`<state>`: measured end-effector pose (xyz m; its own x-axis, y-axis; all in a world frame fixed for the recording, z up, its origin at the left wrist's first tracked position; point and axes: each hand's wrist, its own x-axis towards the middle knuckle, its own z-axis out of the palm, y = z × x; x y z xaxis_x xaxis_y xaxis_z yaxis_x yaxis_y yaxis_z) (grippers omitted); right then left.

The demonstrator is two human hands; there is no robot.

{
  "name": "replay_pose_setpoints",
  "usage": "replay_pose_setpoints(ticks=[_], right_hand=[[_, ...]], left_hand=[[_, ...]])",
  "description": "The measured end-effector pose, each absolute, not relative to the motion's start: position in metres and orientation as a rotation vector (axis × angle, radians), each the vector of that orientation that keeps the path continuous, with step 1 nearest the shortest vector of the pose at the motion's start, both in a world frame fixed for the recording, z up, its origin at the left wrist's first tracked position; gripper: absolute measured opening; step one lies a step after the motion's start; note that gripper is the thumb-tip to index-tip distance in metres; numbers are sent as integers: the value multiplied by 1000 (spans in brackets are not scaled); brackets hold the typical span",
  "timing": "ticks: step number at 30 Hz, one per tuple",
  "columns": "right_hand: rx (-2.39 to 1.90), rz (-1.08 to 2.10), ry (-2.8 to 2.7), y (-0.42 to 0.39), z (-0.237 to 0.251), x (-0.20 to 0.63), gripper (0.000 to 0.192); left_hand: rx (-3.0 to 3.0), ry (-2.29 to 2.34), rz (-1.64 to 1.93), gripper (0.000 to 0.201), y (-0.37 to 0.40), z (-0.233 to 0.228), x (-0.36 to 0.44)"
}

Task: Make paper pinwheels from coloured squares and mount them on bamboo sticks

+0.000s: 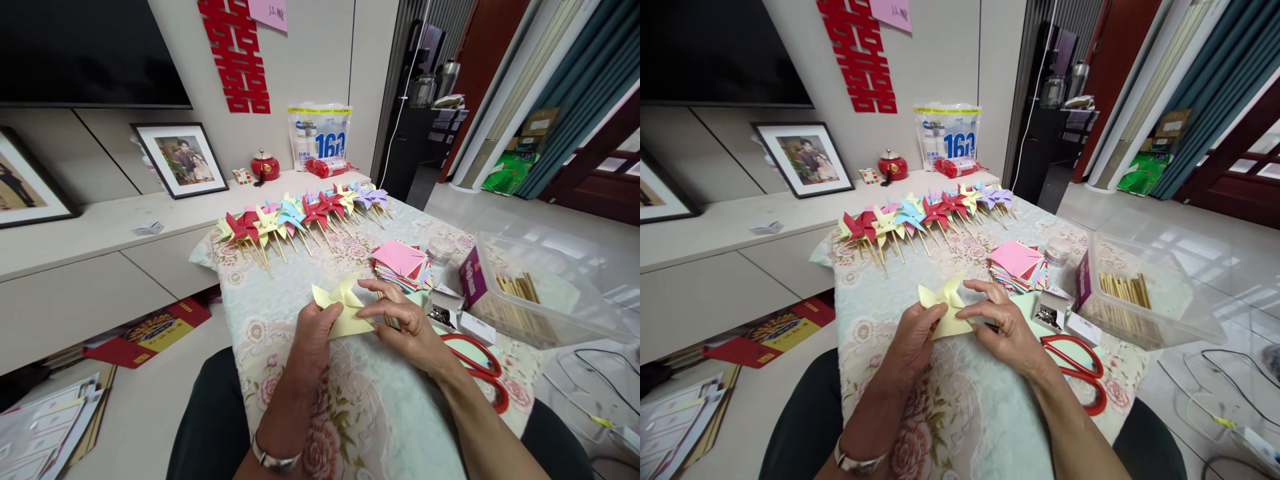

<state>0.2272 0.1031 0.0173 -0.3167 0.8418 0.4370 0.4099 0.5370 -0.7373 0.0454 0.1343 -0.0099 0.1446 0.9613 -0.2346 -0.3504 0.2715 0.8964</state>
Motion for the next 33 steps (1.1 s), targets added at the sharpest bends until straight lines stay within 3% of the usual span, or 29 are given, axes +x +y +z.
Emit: replay_pose_setpoints(ticks=[9, 16, 33], right_hand=[[-1105, 447, -1987, 103, 17, 224, 12], [-1216, 589, -1879, 103, 10, 220, 6], [-1340, 643, -1748, 101, 13, 208, 13]], left_hand=[[767, 945, 1119, 30, 135, -13, 51], [823, 1064, 1094, 31, 132, -5, 54], [938, 1105, 983, 19, 128, 0, 60]])
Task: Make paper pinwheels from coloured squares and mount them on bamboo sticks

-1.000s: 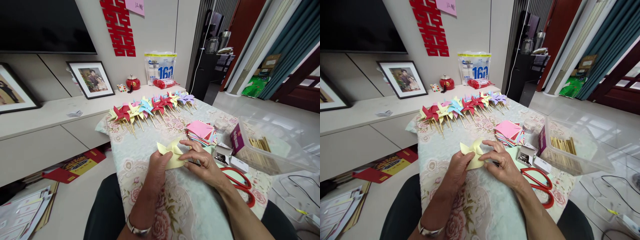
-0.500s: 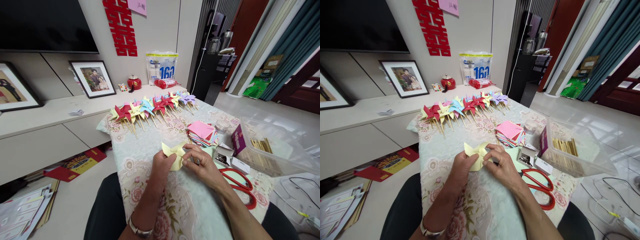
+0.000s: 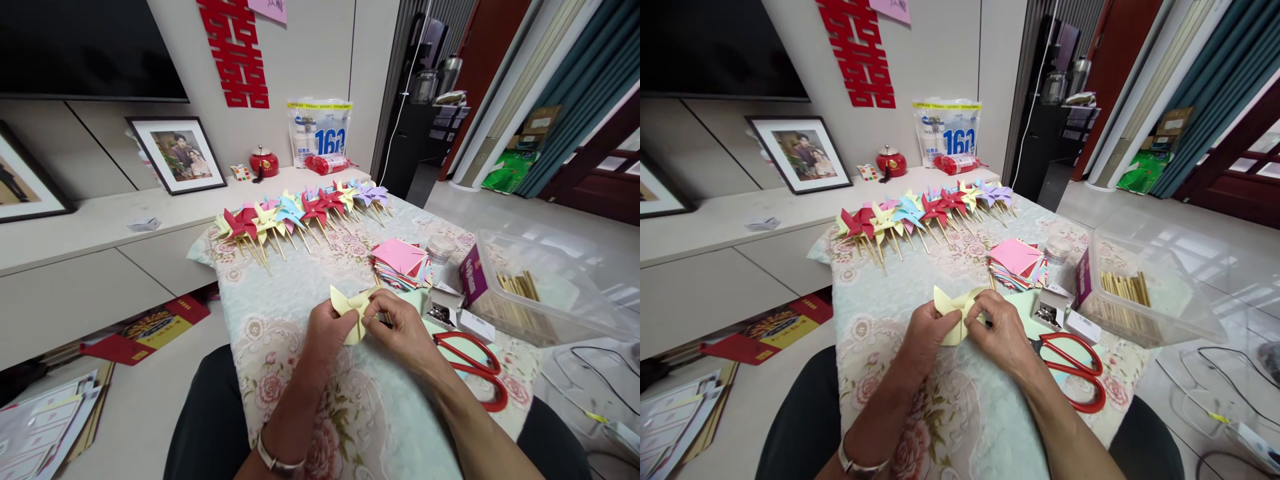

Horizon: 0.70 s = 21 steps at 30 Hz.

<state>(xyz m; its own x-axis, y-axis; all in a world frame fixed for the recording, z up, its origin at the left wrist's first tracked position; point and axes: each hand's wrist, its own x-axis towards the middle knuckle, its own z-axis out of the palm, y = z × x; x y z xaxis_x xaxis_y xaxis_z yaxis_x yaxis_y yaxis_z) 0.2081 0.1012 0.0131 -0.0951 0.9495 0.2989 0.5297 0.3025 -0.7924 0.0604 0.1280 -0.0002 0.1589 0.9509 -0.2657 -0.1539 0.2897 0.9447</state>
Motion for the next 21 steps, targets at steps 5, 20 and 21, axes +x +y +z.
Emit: replay_pose_setpoints(ticks=[5, 20, 21], right_hand=[[-1378, 635, -1732, 102, 11, 208, 13], [-1421, 644, -1685, 102, 8, 208, 12], [-1417, 645, -1688, 102, 8, 208, 12]], left_hand=[[891, 1069, 956, 22, 127, 4, 61], [919, 1082, 950, 20, 127, 1, 61], [922, 1086, 950, 20, 127, 1, 61]])
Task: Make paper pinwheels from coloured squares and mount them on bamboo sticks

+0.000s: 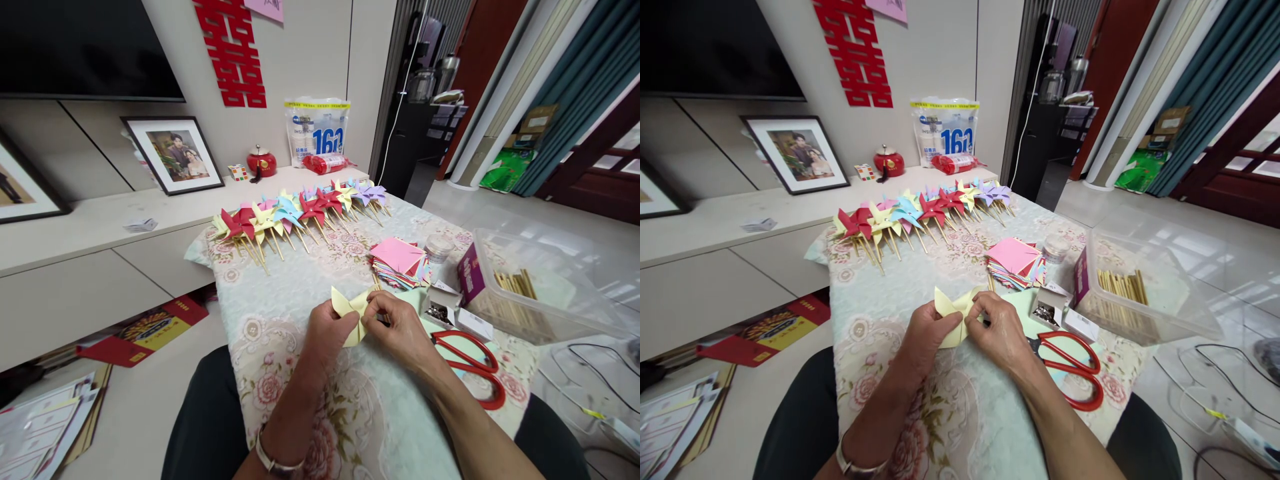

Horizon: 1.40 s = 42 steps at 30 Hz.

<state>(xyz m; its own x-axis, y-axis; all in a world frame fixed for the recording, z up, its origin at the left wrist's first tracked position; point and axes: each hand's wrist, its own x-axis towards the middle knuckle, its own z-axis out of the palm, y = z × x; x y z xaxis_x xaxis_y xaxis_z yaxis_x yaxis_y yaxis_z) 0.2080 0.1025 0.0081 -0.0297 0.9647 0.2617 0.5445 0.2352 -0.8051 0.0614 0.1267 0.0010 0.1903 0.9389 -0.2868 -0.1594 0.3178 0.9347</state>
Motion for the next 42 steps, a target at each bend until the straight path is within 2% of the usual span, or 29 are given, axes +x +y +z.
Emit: replay_pose_setpoints(ticks=[26, 42], right_hand=[[-1417, 774, -1668, 102, 10, 208, 13], [-1432, 781, -1673, 102, 10, 210, 14]], left_hand=[[997, 1136, 934, 15, 128, -5, 61], [997, 1123, 902, 19, 130, -8, 61]])
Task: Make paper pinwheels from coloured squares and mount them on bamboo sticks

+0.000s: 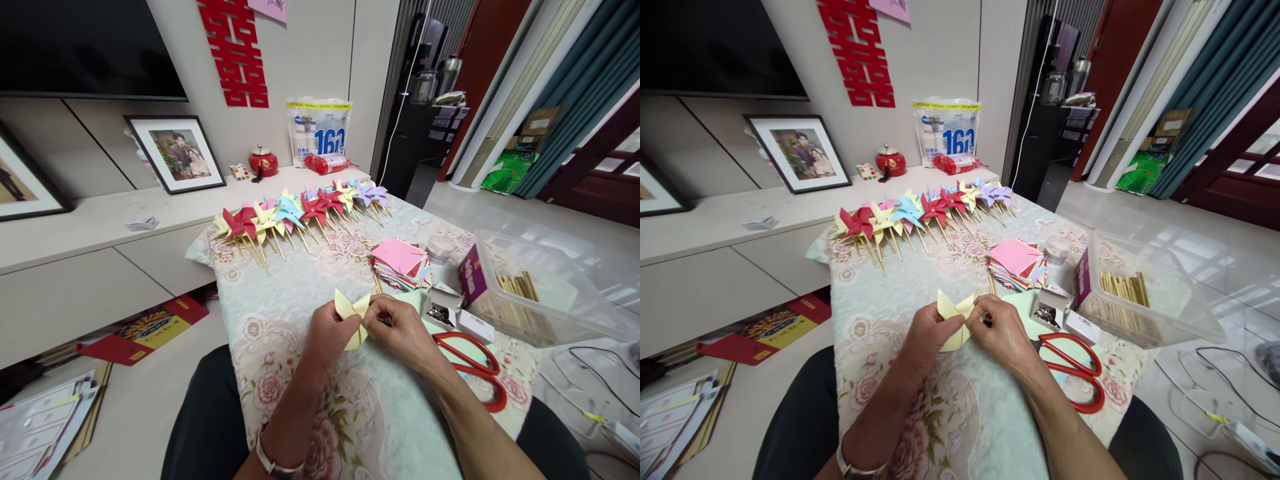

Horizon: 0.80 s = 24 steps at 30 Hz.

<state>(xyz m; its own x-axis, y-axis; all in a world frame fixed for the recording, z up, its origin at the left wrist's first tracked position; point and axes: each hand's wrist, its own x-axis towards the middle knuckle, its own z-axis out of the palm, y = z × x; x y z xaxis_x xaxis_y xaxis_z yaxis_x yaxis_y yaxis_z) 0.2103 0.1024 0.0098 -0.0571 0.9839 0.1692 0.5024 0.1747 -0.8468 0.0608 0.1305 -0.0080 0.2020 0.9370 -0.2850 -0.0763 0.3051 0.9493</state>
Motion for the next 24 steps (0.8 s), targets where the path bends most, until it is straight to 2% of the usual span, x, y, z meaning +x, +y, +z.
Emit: replay_pose_setpoints(ticks=[24], right_hand=[[-1499, 801, -1664, 97, 21, 217, 11]], left_hand=[[1014, 1102, 920, 18, 128, -6, 58]])
